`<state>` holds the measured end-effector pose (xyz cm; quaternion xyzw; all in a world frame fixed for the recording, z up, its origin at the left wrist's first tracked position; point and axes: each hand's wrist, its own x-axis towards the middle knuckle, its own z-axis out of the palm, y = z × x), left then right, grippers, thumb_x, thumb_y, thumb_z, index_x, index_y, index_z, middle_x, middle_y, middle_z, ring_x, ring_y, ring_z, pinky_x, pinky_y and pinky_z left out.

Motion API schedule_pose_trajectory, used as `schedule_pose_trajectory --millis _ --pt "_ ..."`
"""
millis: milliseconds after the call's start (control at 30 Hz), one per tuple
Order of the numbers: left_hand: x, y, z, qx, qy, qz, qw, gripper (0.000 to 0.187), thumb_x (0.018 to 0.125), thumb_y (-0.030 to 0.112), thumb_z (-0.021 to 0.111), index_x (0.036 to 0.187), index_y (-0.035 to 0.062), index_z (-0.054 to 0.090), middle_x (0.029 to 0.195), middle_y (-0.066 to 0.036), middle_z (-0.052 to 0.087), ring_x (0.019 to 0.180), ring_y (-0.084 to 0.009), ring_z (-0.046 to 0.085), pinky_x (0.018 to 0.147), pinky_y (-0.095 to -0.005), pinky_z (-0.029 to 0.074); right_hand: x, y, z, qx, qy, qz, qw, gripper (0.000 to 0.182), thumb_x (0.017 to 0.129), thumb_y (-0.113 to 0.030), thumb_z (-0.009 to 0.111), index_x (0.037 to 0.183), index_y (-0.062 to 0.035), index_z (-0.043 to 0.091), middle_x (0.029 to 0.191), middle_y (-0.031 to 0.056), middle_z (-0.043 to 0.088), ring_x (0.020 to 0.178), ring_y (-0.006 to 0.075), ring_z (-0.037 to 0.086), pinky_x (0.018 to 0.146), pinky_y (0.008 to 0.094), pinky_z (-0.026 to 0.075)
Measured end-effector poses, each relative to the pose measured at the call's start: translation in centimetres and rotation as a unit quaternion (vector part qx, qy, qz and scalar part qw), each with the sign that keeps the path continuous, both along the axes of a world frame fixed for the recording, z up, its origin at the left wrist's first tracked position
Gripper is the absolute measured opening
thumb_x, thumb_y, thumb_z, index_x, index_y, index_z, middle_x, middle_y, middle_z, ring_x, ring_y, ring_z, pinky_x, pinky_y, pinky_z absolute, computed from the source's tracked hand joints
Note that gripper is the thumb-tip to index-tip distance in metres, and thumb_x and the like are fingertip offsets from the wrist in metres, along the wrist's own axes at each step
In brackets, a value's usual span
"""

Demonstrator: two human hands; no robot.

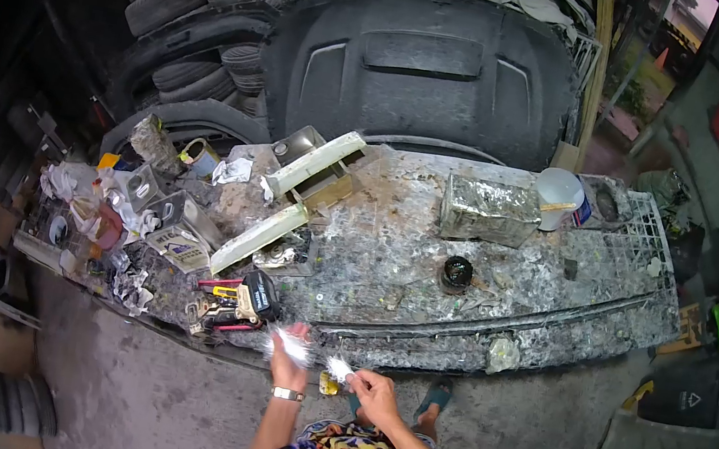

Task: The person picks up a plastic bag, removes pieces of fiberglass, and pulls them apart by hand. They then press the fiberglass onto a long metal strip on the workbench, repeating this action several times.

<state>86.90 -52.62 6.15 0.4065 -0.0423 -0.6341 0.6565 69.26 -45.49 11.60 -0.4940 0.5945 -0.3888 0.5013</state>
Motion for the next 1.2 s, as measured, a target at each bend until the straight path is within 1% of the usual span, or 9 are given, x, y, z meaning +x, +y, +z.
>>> schedule_pose_trajectory --millis 67,233,433,500,700,833,1000,1100,1200 --pt "0.3 0.4 2.2 0.009 -0.092 -0.048 0.995 0.045 0.098 0.042 0.039 0.108 0.0006 0.056 0.112 -0.014 0.062 0.103 -0.0210 0.058 0.090 -0.0364 0.044 -1.0 -0.1 0.1 0.089 -0.165 -0.024 0.982 0.025 0.091 -0.023 0.060 0.074 -0.0037 0.063 0.068 -0.0006 0.061 0.057 0.0056 0.049 0.053 0.0228 0.040" --pt "-4.1 3.8 5.6 0.016 0.078 -0.240 0.968 0.041 0.096 0.041 0.046 0.114 0.0046 0.053 0.107 -0.011 0.062 0.080 -0.0159 0.059 0.074 -0.0306 0.047 -0.3 -2.0 -0.1 0.163 -0.217 0.017 0.962 0.018 0.091 -0.017 0.061 0.079 -0.0042 0.063 0.068 -0.0012 0.060 0.058 0.0041 0.051 0.051 0.0202 0.041" --pt "-4.2 2.3 1.6 0.094 0.139 -0.137 0.976 0.028 0.097 0.034 0.048 0.083 0.0097 0.048 0.082 -0.007 0.057 0.073 -0.0205 0.056 0.066 -0.0336 0.047 1.0 -1.7 -2.0 0.141 -0.177 0.010 0.974 0.017 0.090 -0.018 0.061 0.081 -0.0035 0.064 0.068 -0.0017 0.058 0.058 0.0052 0.050 0.053 0.0207 0.041" --pt "-1.9 0.5 -1.4 0.068 0.144 0.050 0.986 0.031 0.097 0.035 0.048 0.079 0.0101 0.048 0.072 -0.006 0.053 0.073 -0.0219 0.056 0.070 -0.0355 0.047 0.7 -0.9 -1.2 0.127 -0.173 -0.002 0.977 0.017 0.090 -0.018 0.062 0.082 -0.0028 0.064 0.068 -0.0012 0.057 0.058 0.0060 0.050 0.053 0.0211 0.040" --pt "-2.3 3.9 3.3 0.051 -0.136 -0.119 0.982 0.030 0.095 0.035 0.053 0.087 0.0065 0.056 0.067 -0.002 0.052 0.065 -0.0122 0.050 0.063 -0.0263 0.043 -0.9 -1.2 -2.3 0.135 -0.240 -0.035 0.961 0.016 0.092 -0.018 0.059 0.091 -0.0028 0.063 0.072 -0.0002 0.060 0.061 0.0056 0.051 0.055 0.0207 0.043" --pt "-4.7 5.6 1.5 0.014 -0.127 -0.199 0.972 0.017 0.091 0.021 0.060 0.091 0.0039 0.059 0.071 0.000 0.058 0.062 -0.0098 0.053 0.057 -0.0240 0.042 -0.7 -2.0 -3.0 0.158 -0.205 0.052 0.964 0.012 0.091 -0.016 0.060 0.089 -0.0047 0.064 0.075 -0.0020 0.062 0.059 0.0038 0.051 0.054 0.0198 0.043" --pt "-5.1 4.4 1.2 0.059 -0.159 -0.146 0.975 0.018 0.091 0.023 0.061 0.089 0.0045 0.061 0.072 -0.001 0.059 0.063 -0.0089 0.054 0.058 -0.0241 0.044 0.1 -2.6 -4.3 0.187 -0.265 -0.075 0.943 0.010 0.089 -0.015 0.064 0.087 -0.0056 0.063 0.072 -0.0004 0.062 0.055 0.0055 0.051 0.050 0.0202 0.042" --pt "-3.5 2.7 3.3 0.078 -0.324 -0.194 0.923 0.019 0.091 0.022 0.059 0.095 0.0044 0.062 0.084 -0.008 0.063 0.070 -0.0166 0.060 0.064 -0.0283 0.047 -0.4 -5.0 -5.4 0.204 -0.228 -0.104 0.946 0.011 0.087 -0.015 0.065 0.083 -0.0051 0.062 0.067 0.0001 0.060 0.052 0.0061 0.051 0.046 0.0209 0.041" --pt "-1.0 1.4 0.2 -0.231 -0.694 -0.182 0.657 0.023 0.077 0.006 0.061 0.100 0.0038 0.060 0.112 -0.017 0.057 0.102 -0.0363 0.056 0.088 -0.0397 0.044 -0.3 -7.4 -7.5 0.189 -0.183 -0.108 0.959 0.013 0.086 -0.016 0.066 0.080 -0.0056 0.061 0.064 0.0000 0.059 0.049 0.0057 0.049 0.043 0.0212 0.039"
